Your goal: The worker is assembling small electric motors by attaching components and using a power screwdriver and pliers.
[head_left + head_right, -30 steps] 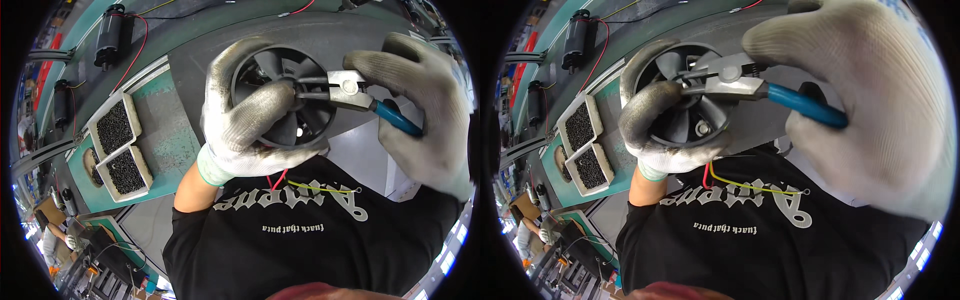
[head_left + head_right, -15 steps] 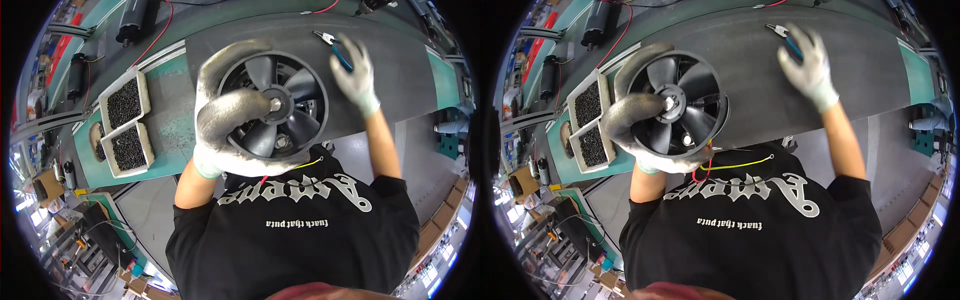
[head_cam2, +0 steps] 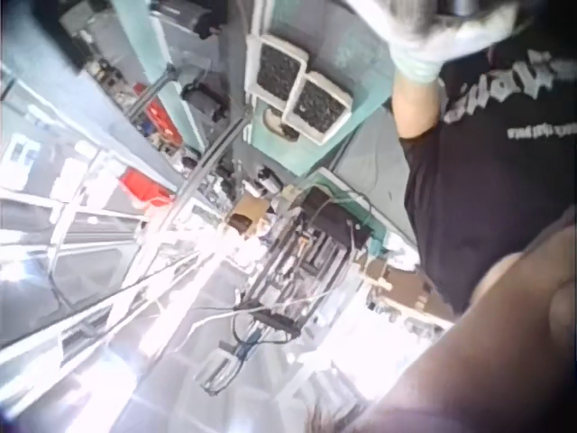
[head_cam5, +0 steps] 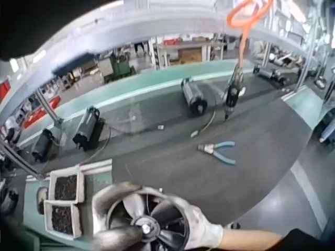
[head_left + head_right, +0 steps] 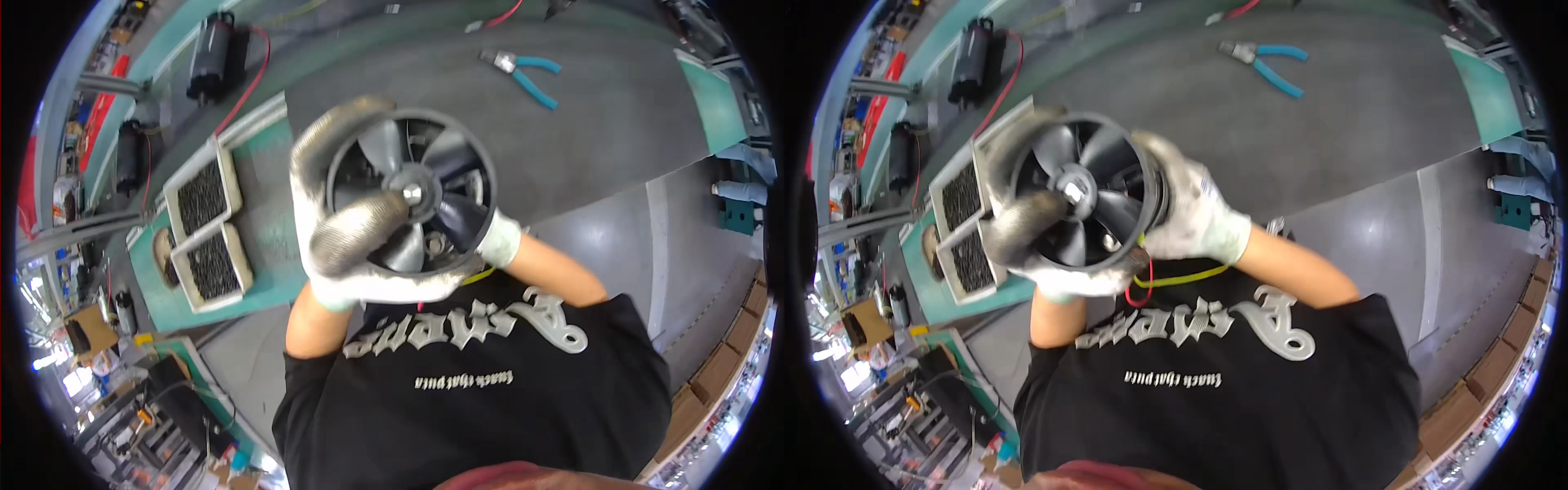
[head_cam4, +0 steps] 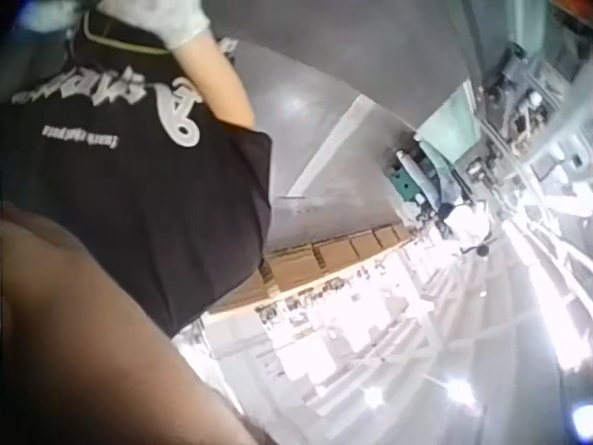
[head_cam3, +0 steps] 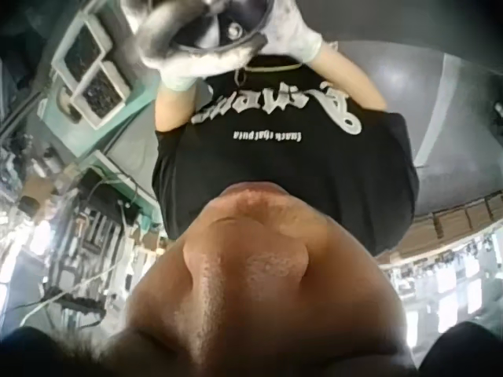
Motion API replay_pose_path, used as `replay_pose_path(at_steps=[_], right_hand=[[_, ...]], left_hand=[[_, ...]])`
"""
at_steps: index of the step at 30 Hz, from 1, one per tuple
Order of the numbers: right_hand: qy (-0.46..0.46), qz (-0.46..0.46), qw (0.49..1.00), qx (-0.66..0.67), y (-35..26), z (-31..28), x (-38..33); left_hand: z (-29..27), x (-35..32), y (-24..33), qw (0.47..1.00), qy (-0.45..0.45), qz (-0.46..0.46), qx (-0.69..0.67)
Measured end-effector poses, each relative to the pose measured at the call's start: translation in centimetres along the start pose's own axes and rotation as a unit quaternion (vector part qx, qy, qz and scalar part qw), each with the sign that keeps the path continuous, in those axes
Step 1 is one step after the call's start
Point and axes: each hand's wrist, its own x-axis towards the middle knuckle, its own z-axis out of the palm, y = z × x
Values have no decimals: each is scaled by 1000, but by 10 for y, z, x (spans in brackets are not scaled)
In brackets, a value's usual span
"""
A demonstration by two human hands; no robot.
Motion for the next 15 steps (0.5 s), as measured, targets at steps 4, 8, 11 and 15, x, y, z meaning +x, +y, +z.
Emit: replay_pose_path(at_steps=[4,8,11,15], right_hand=[[68,-66,995,24,-12,-16,-6],[215,-116,966,-83,-41,-81,-47],[403,98,908,60,-61,-187,-24],[320,166,923,-132,-54,-333,94]], left_hand=[[26,24,27,989,-86,-120,18],[13,-2,28,957,-23,-276,-85],[-33,-57,26,925,-65,-370,-60],[-56,-95,48,863,-15,-505,-3]])
